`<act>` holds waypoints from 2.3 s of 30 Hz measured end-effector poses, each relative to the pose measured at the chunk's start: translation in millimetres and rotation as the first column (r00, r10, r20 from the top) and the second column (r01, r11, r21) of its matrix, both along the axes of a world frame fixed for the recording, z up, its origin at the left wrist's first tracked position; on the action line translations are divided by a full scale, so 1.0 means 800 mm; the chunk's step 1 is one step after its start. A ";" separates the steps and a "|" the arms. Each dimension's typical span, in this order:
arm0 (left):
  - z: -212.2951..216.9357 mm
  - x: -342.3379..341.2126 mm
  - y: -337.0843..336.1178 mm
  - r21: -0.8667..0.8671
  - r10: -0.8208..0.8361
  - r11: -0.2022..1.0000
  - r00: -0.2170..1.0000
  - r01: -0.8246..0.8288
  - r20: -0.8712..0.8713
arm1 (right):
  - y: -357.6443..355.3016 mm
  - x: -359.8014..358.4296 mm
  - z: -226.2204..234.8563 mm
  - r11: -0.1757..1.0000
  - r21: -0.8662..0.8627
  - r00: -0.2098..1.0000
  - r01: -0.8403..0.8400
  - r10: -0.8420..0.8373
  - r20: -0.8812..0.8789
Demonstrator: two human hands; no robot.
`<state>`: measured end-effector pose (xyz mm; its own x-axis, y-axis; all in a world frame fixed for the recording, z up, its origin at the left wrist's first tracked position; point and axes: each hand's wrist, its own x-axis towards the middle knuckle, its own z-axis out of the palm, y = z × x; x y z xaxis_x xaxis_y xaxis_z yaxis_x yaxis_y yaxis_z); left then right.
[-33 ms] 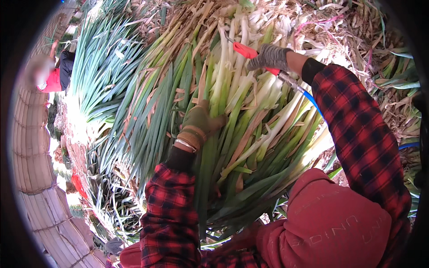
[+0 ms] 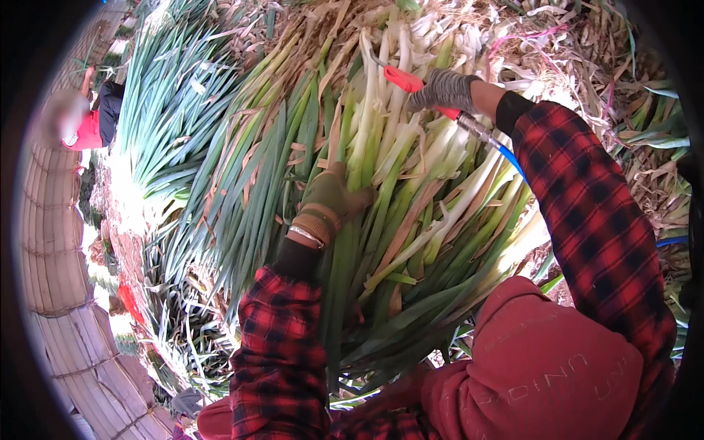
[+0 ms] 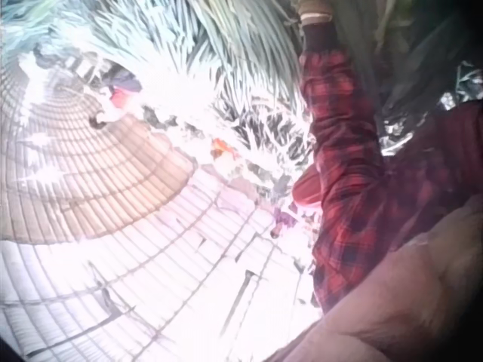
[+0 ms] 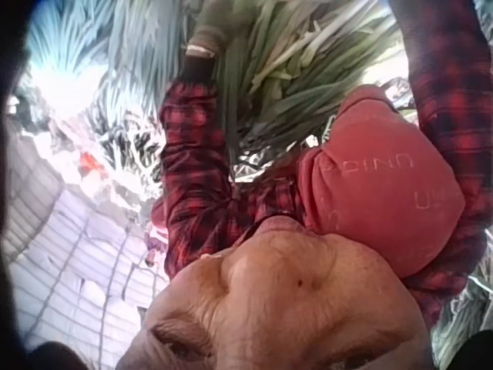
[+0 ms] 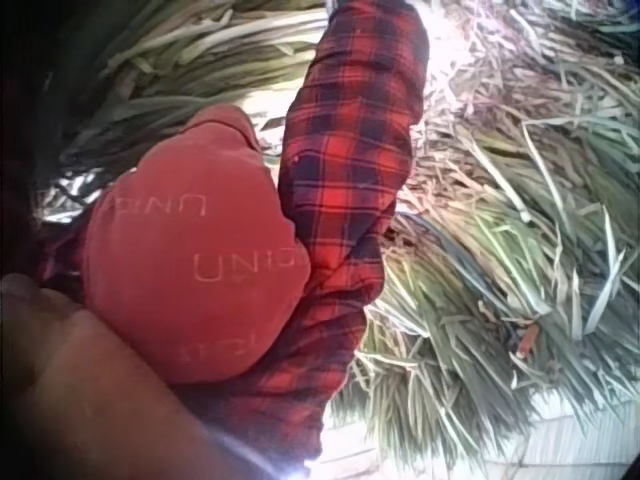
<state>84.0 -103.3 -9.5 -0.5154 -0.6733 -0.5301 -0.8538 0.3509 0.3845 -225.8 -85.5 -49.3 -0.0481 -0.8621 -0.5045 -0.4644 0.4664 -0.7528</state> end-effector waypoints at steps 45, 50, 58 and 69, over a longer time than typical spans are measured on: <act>0.620 0.575 0.068 -0.987 0.570 -0.006 0.812 0.159 0.128 | 0.235 0.093 0.073 0.980 -0.196 0.933 -0.015 0.085 0.350; 0.464 0.676 0.093 -0.865 0.757 0.467 0.422 0.184 0.498 | 0.243 0.091 0.070 0.972 -0.228 0.967 -0.058 0.112 0.231; 0.237 0.446 -0.064 -0.713 0.148 0.695 0.952 0.092 0.267 | 0.250 0.085 0.065 0.955 -0.214 0.939 -0.206 0.255 0.233; -0.052 -0.041 -0.276 -0.543 0.009 0.839 1.000 -0.022 -0.027 | 0.253 0.084 0.052 0.986 -0.120 0.974 -0.113 0.134 0.185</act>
<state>51.3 -324.2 -51.2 -0.5097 -0.8579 -0.0648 -0.8544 0.4959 0.1554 -158.5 117.3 -7.6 0.1503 -0.9052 -0.3976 -0.3557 0.3258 -0.8760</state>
